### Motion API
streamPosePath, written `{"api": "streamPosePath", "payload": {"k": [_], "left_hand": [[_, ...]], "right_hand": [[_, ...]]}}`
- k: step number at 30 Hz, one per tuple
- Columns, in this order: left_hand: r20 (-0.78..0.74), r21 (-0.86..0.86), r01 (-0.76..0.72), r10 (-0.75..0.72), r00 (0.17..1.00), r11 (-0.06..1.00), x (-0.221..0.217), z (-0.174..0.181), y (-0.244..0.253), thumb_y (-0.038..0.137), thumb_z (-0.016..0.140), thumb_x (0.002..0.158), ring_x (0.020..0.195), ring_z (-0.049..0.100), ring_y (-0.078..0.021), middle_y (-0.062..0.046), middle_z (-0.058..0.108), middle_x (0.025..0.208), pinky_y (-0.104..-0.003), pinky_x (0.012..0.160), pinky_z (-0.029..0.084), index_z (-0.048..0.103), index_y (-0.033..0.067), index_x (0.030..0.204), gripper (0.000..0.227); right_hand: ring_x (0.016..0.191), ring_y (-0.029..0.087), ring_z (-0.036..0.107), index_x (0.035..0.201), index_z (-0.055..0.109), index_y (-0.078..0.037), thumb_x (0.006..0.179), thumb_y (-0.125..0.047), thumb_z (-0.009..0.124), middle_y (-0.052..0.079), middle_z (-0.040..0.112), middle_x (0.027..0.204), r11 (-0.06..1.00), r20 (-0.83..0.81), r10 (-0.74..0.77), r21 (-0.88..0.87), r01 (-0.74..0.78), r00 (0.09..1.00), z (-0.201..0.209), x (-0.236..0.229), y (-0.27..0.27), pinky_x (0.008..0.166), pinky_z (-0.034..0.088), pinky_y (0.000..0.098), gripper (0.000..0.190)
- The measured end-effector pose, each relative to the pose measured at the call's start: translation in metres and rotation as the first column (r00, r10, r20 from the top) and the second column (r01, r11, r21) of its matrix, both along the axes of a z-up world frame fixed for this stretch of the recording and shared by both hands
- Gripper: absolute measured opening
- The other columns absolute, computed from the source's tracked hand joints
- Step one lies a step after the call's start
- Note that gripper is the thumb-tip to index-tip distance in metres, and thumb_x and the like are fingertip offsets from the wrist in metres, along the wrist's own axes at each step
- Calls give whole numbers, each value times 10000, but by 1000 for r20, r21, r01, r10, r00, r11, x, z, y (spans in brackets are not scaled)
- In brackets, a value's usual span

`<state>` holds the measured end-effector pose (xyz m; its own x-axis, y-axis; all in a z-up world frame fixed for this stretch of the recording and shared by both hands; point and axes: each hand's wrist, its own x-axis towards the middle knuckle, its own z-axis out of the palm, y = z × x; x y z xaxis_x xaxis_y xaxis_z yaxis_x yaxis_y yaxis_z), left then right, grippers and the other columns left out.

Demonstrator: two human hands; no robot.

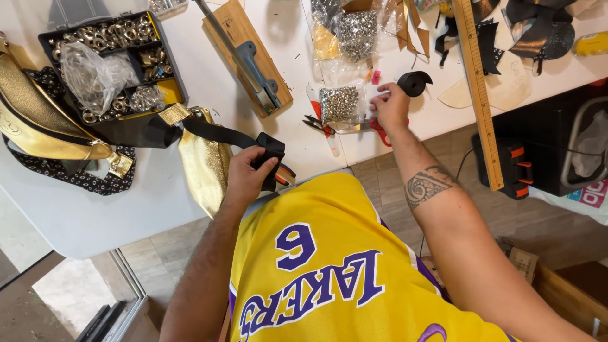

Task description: Attaching metal studs to a leather strap using a manual hand press tool

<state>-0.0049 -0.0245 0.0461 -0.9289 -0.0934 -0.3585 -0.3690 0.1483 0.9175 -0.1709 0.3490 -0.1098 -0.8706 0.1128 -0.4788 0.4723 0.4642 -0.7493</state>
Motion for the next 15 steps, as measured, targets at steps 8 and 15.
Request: {"api": "streamPosePath", "payload": {"k": [8, 15], "left_hand": [[28, -26, 9, -8, 1000, 1000, 4, -9, 2, 102, 802, 918, 806, 691, -264, -148, 703, 810, -393, 758, 531, 783, 39, 974, 86], [40, -40, 36, -35, 999, 999, 0, -4, 4, 110, 796, 931, 799, 693, -277, -151, 696, 803, -393, 744, 533, 779, 29, 988, 101]], "right_hand": [[797, 204, 740, 1070, 721, -96, 816, -187, 919, 69, 754, 882, 945, -97, 190, 288, -155, 977, 14, 28, -11, 749, 587, 338, 335], [780, 103, 731, 1103, 627, -248, 884, -177, 734, -62, 762, 868, 975, 23, 17, 220, -22, 1000, -15, 29, 17, 769, 577, 257, 254]]}}
